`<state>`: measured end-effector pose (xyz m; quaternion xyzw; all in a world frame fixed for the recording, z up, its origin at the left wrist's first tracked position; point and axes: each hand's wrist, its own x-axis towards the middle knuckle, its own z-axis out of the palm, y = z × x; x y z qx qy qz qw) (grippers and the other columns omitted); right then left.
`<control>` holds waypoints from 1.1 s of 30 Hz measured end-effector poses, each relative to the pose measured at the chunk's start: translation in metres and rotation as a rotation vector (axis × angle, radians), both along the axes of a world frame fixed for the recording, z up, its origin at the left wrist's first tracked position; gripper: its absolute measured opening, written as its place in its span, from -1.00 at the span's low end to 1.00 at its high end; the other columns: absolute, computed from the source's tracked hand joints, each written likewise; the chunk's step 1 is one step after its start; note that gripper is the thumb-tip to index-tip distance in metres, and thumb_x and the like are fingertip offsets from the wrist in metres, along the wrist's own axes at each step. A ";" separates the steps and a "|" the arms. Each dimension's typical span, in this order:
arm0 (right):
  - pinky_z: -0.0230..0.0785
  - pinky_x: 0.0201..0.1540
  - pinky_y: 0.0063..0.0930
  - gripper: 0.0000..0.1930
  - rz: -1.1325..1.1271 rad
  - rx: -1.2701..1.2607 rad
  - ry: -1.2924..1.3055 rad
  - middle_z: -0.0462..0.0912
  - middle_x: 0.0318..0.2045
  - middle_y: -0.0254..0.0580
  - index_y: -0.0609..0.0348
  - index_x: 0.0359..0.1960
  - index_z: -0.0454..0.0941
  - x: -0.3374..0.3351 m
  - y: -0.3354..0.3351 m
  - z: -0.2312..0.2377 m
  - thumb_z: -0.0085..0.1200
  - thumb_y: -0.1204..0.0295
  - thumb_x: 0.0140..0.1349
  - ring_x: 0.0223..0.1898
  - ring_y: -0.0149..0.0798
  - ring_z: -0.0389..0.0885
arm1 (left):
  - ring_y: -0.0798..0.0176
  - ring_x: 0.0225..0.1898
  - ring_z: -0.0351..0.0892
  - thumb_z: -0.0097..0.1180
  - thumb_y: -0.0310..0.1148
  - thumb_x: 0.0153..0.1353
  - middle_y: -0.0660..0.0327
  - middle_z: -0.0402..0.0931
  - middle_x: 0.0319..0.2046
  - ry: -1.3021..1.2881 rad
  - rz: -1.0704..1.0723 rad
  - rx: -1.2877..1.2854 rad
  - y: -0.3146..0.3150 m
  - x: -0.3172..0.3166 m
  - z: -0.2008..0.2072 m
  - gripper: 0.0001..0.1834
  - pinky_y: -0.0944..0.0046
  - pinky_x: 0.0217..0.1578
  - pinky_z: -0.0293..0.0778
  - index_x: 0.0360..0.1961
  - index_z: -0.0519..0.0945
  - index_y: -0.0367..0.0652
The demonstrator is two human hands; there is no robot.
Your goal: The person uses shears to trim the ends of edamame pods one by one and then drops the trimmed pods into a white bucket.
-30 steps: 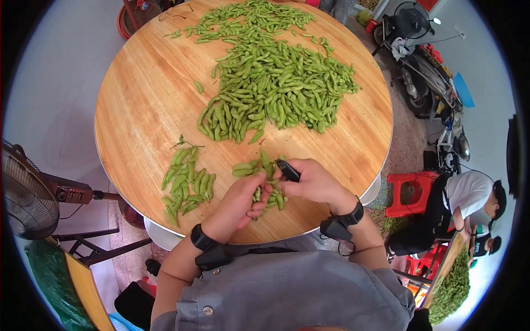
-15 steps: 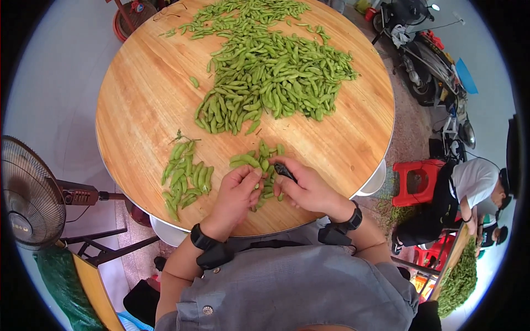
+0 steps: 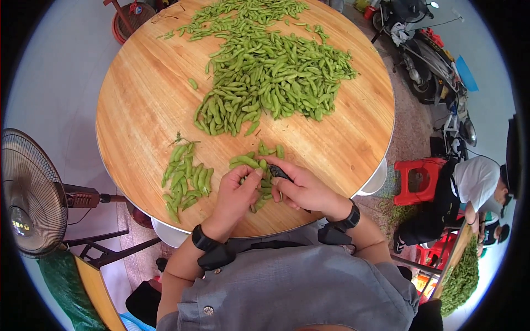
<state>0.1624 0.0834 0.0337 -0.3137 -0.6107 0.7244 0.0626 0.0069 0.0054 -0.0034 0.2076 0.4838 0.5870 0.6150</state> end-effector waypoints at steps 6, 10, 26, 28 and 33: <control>0.17 -0.67 -0.69 -0.51 0.008 -0.072 0.033 0.42 -0.58 -0.35 -0.04 0.27 0.03 -0.001 0.001 -0.001 -0.32 0.47 0.28 -0.70 -0.56 0.27 | 0.60 -0.75 0.16 0.02 -0.40 0.20 0.42 0.30 -0.69 0.120 0.016 0.004 0.001 -0.001 0.002 -0.88 0.53 -0.76 0.02 -0.44 0.46 -0.21; 0.14 -0.67 -0.69 -0.52 0.013 -0.085 0.026 0.36 -0.62 -0.38 -0.05 0.26 0.06 -0.002 0.004 0.001 -0.31 0.47 0.28 -0.71 -0.56 0.24 | 0.61 -0.71 0.19 0.04 -0.43 0.18 0.42 0.32 -0.68 0.217 0.024 0.033 0.000 0.000 -0.002 -0.89 0.54 -0.73 0.06 -0.46 0.47 -0.22; -0.17 -0.74 -0.75 -0.59 -0.110 -0.910 0.340 0.14 -0.66 -0.55 -0.07 0.19 0.17 0.001 0.004 -0.001 -0.30 0.47 0.30 -0.76 -0.66 0.00 | 0.55 -0.72 0.09 -0.03 -0.38 0.24 0.36 0.30 -0.60 -0.634 -0.071 -0.052 -0.004 -0.005 0.008 -0.89 0.57 -0.74 -0.01 -0.33 0.46 -0.20; -0.15 -0.74 -0.74 -0.69 -0.103 -0.622 0.224 0.17 -0.66 -0.55 0.02 0.08 0.28 0.002 0.006 0.004 -0.23 0.41 0.30 -0.77 -0.66 0.01 | 0.56 -0.72 0.07 -0.06 -0.38 0.25 0.36 0.27 -0.60 -0.609 -0.093 -0.057 -0.003 -0.006 0.006 -0.91 0.58 -0.75 -0.03 -0.31 0.42 -0.17; -0.08 -0.75 -0.75 -0.83 -0.198 -0.339 0.090 0.27 -0.68 -0.50 0.17 -0.17 0.39 -0.004 0.017 0.000 -0.06 0.42 0.24 -0.77 -0.64 0.12 | 0.55 -0.73 0.09 -0.07 -0.37 0.25 0.35 0.29 -0.60 -0.543 -0.185 -0.039 -0.002 -0.004 0.002 -0.88 0.55 -0.76 -0.02 -0.32 0.42 -0.20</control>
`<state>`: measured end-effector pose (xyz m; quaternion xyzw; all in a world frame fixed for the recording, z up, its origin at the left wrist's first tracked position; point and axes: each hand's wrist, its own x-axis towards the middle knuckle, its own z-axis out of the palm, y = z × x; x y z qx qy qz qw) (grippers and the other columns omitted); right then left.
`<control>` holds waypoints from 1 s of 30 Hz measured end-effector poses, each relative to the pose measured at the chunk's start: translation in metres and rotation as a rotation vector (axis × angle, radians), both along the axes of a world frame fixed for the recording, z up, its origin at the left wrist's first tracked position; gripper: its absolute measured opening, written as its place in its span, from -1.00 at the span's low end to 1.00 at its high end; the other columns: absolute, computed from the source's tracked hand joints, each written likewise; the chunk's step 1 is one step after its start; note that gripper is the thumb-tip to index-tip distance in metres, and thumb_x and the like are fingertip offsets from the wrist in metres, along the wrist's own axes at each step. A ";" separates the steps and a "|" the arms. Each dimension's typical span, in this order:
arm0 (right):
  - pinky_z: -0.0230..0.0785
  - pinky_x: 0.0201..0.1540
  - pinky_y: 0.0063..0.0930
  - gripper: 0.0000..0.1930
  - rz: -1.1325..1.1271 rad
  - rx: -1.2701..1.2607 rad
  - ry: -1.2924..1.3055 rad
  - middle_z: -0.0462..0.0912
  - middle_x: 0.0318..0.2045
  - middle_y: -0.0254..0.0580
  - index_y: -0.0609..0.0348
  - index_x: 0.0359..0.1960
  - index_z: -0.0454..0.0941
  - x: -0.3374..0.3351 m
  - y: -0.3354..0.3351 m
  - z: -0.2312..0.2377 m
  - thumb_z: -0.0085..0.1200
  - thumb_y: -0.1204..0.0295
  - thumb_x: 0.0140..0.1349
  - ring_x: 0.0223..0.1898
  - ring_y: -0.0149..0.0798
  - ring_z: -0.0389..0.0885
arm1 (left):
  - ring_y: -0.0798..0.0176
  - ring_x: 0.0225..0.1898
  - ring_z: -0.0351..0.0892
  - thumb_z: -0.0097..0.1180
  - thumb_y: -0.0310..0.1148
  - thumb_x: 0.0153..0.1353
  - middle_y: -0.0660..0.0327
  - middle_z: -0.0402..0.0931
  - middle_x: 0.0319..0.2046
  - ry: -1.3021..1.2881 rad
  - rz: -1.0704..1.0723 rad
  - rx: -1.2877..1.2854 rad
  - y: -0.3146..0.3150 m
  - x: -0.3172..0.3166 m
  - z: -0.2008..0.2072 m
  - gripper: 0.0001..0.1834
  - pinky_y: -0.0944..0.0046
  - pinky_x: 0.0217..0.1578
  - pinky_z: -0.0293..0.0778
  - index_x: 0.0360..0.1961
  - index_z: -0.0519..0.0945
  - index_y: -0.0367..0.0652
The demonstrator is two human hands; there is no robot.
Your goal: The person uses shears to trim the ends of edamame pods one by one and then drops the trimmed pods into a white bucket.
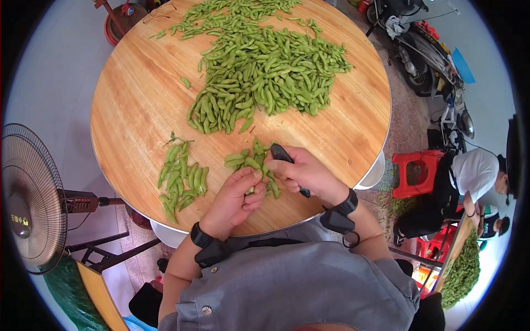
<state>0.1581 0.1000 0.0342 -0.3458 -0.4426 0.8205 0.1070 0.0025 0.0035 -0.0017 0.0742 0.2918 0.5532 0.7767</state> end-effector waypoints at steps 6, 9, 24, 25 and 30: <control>0.00 -0.74 -0.71 -0.88 0.110 0.293 0.007 0.41 -0.66 -0.42 0.17 -0.39 0.42 -0.004 0.014 -0.011 0.09 0.43 0.15 -0.76 -0.60 0.22 | 0.53 -0.76 0.08 -0.16 -0.27 0.26 0.35 0.23 -0.65 -0.294 -0.081 -0.093 0.006 -0.005 -0.003 -0.81 0.54 -0.79 -0.03 -0.40 0.34 -0.17; 0.01 -0.73 -0.71 -0.88 0.150 0.242 0.087 0.45 -0.64 -0.41 0.19 -0.41 0.42 -0.001 0.017 -0.009 0.11 0.45 0.14 -0.75 -0.60 0.22 | 0.52 -0.77 0.08 -0.16 -0.24 0.26 0.35 0.22 -0.66 -0.428 -0.134 -0.133 0.005 -0.005 -0.001 -0.78 0.54 -0.80 -0.04 -0.40 0.35 -0.16; 0.26 -0.56 -0.69 -0.86 0.011 0.860 -0.284 0.48 -0.61 -0.42 0.26 -0.35 0.49 -0.002 0.014 -0.026 0.09 0.49 0.05 -0.63 -0.57 0.38 | 0.52 -0.71 0.10 -0.12 -0.28 0.27 0.36 0.25 -0.61 0.417 0.006 -0.106 0.008 0.011 0.002 -0.84 0.53 -0.73 -0.03 -0.35 0.39 -0.14; 0.29 -0.52 -0.69 -0.84 -0.058 0.823 -0.303 0.49 -0.60 -0.42 0.27 -0.34 0.50 -0.002 0.013 -0.019 0.11 0.48 0.05 -0.60 -0.56 0.40 | 0.50 -0.69 0.14 -0.13 -0.27 0.27 0.35 0.27 -0.61 0.366 0.048 -0.121 0.009 0.011 0.003 -0.83 0.53 -0.74 -0.01 -0.34 0.39 -0.14; 0.34 -0.46 -0.51 -0.70 0.114 0.723 -0.076 0.55 -0.61 -0.20 0.25 -0.36 0.50 -0.006 0.001 0.013 0.21 0.26 0.00 -0.57 -0.45 0.49 | 0.45 -0.65 0.25 -0.14 -0.22 0.27 0.31 0.35 -0.56 0.148 0.084 -0.188 0.015 0.012 0.007 -0.79 0.54 -0.75 0.04 -0.34 0.39 -0.13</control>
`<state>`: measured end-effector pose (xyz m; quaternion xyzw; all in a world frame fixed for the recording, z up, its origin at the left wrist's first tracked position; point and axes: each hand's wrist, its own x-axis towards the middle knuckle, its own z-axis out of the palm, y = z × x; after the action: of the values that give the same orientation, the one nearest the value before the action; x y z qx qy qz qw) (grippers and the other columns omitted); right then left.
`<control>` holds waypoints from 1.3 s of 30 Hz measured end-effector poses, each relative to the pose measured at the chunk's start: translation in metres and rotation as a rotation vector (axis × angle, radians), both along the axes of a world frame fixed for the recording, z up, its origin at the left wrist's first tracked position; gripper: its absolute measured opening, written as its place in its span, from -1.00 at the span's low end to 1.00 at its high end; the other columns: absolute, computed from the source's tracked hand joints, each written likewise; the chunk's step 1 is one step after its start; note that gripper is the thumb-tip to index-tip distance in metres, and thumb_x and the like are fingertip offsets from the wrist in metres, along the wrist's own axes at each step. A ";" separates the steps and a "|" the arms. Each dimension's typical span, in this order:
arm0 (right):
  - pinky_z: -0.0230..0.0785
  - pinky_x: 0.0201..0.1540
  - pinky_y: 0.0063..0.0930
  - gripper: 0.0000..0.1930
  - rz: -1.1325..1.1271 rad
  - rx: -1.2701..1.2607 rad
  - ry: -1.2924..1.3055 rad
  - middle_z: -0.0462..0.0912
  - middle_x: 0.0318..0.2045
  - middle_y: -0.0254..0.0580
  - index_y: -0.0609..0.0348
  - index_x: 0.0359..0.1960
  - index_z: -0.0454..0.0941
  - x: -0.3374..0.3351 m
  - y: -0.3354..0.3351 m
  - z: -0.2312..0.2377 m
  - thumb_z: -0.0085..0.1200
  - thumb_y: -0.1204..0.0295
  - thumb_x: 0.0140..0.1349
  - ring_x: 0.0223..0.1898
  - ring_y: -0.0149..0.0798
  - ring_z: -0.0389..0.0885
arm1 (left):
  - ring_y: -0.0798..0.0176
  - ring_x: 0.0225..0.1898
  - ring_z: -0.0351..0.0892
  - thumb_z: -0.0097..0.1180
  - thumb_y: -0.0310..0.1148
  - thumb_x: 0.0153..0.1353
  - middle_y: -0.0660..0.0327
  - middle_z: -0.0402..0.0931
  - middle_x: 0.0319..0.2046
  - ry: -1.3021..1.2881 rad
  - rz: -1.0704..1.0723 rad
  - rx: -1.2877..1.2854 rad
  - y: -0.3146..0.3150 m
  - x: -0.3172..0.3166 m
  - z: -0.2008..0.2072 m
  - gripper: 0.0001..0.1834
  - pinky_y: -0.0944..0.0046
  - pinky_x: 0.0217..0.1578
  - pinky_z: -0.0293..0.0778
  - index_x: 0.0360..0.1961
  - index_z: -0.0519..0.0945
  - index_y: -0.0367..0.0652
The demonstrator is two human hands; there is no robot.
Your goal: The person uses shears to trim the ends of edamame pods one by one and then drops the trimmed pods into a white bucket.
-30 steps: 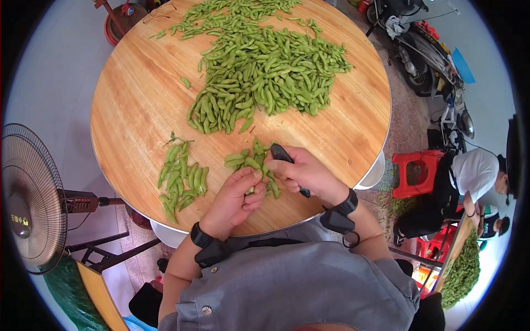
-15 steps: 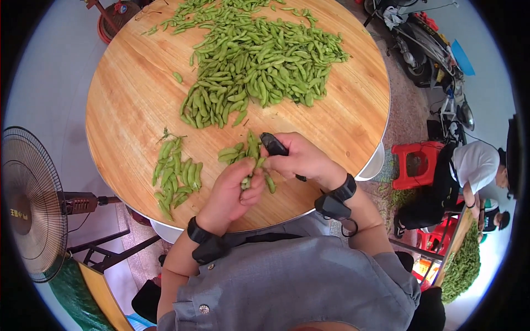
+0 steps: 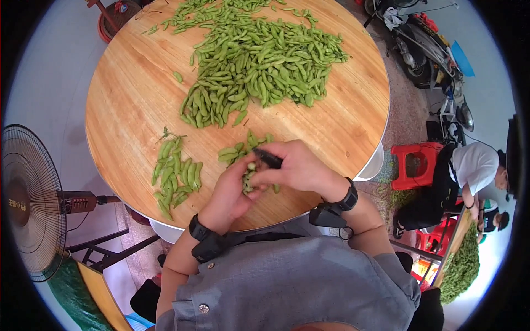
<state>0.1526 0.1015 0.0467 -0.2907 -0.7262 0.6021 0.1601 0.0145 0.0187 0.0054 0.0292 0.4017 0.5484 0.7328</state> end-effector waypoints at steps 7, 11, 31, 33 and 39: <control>0.34 -0.46 -0.58 -0.80 -0.183 0.246 -0.279 0.55 -0.56 -0.28 0.29 -0.40 0.51 0.030 0.005 -0.019 0.21 0.42 0.00 -0.55 -0.49 0.48 | 0.41 -0.62 0.26 -0.12 -0.24 0.26 0.25 0.37 -0.50 -0.235 -0.083 0.025 -0.005 -0.010 -0.016 -0.82 0.54 -0.77 0.05 -0.33 0.38 -0.12; 0.38 -0.37 -0.30 -0.79 -0.086 0.471 -0.377 0.54 -0.54 0.02 0.24 -0.43 0.51 0.042 -0.002 -0.036 0.16 0.36 -0.06 -0.46 -0.02 0.53 | 0.42 -0.62 0.24 -0.10 -0.26 0.25 0.25 0.36 -0.50 -0.121 -0.050 0.061 -0.004 -0.007 -0.009 -0.84 0.54 -0.76 0.04 -0.34 0.37 -0.10; 0.22 -0.49 -0.67 -0.85 -0.200 0.156 -0.096 0.43 -0.62 -0.46 0.24 -0.39 0.49 0.006 0.002 -0.017 0.13 0.41 0.11 -0.54 -0.59 0.31 | 0.38 -0.62 0.33 -0.10 -0.25 0.26 0.24 0.42 -0.51 -0.115 -0.127 0.056 -0.011 -0.001 -0.002 -0.85 0.52 -0.75 0.07 -0.33 0.37 -0.09; 0.21 -0.50 -0.67 -0.83 -0.219 0.128 -0.038 0.42 -0.63 -0.48 0.25 -0.39 0.49 0.005 0.005 -0.026 0.12 0.39 0.12 -0.54 -0.60 0.30 | 0.38 -0.63 0.32 -0.09 -0.25 0.26 0.25 0.41 -0.52 -0.098 -0.116 0.071 -0.012 -0.001 -0.001 -0.84 0.53 -0.75 0.06 -0.33 0.37 -0.10; 0.16 -0.62 -0.60 -0.75 -0.082 -0.113 -0.180 0.38 -0.71 -0.46 0.21 -0.53 0.44 -0.001 0.013 -0.025 0.13 0.28 0.09 -0.69 -0.51 0.31 | 0.46 -0.68 0.21 -0.10 -0.19 0.27 0.25 0.34 -0.55 0.099 -0.230 0.149 -0.013 -0.003 -0.002 -0.78 0.54 -0.76 0.00 -0.32 0.37 -0.12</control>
<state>0.1516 0.1147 0.0220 -0.3814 -0.6900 0.6067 0.1020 0.0115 0.0056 0.0031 0.1565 0.3895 0.4870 0.7659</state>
